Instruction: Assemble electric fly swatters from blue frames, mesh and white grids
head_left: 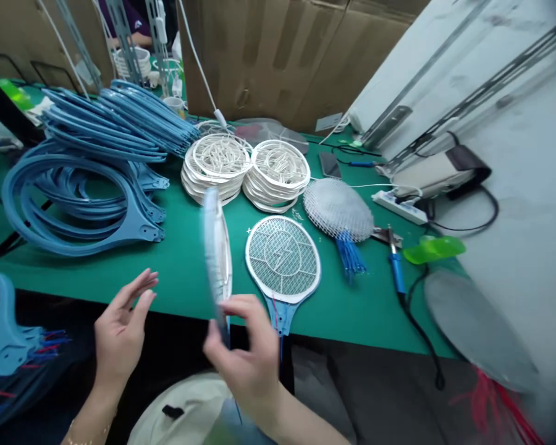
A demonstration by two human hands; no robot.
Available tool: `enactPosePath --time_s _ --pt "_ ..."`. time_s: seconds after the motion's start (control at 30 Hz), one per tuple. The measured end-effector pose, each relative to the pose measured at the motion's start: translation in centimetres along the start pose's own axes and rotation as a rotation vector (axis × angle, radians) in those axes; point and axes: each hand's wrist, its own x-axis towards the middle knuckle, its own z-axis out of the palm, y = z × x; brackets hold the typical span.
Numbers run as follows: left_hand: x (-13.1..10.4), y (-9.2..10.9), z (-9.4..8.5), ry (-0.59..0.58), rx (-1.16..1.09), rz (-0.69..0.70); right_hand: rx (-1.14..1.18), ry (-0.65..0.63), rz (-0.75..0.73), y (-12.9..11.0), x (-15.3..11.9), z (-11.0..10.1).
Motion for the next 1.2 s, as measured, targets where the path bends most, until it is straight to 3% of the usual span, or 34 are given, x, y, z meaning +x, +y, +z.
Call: enactPosePath --time_s 0.07,0.13,0.27,0.37,0.47,0.53,0.6,0.67,0.73,0.83,0.93,1.03,1.2 --pt "0.6 1.1 1.7 -0.196 -0.099 -0.147 0.231 0.188 0.202 -0.1 0.3 -2.1" --pt "1.3 2.2 3.5 -0.330 -0.217 -0.269 0.397 0.258 0.369 0.5 -0.1 -3.5" --pt "2.2 3.7 6.2 -0.321 -0.348 -0.426 0.498 0.242 0.626 2.8 -1.4 -5.8" --pt "3.0 4.2 6.7 -0.291 -0.396 -0.494 0.300 0.221 0.623 6.3 0.1 -9.2" --pt "4.1 4.5 6.3 -0.257 -0.398 -0.491 -0.177 0.295 0.612 11.4 3.5 -13.1" --pt "4.8 4.6 5.8 -0.258 -0.368 -0.486 -0.421 0.194 0.615 14.5 5.6 -14.6" --pt "5.4 4.8 5.5 -0.274 -0.345 -0.490 -0.498 0.056 0.588 16.2 6.7 -14.8" --pt "5.7 5.2 5.7 -0.294 -0.334 -0.491 -0.493 -0.011 0.543 16.2 7.0 -14.2" --pt "5.9 5.6 6.5 -0.320 -0.321 -0.485 -0.452 0.050 0.523 14.9 6.9 -13.6" --pt "6.1 6.0 8.7 -0.413 -0.294 -0.468 -0.174 0.169 0.593 12.6 7.3 -13.2" --pt "6.5 5.5 11.3 -0.533 -0.246 -0.427 -0.050 0.082 0.599 11.9 8.2 -13.2" --pt "7.1 4.4 13.2 -0.577 -0.135 -0.358 -0.292 0.008 0.539 12.7 8.7 -13.0" --pt "7.9 2.4 14.2 -0.553 0.136 -0.183 -0.762 -0.201 0.623 12.9 8.9 -11.6"
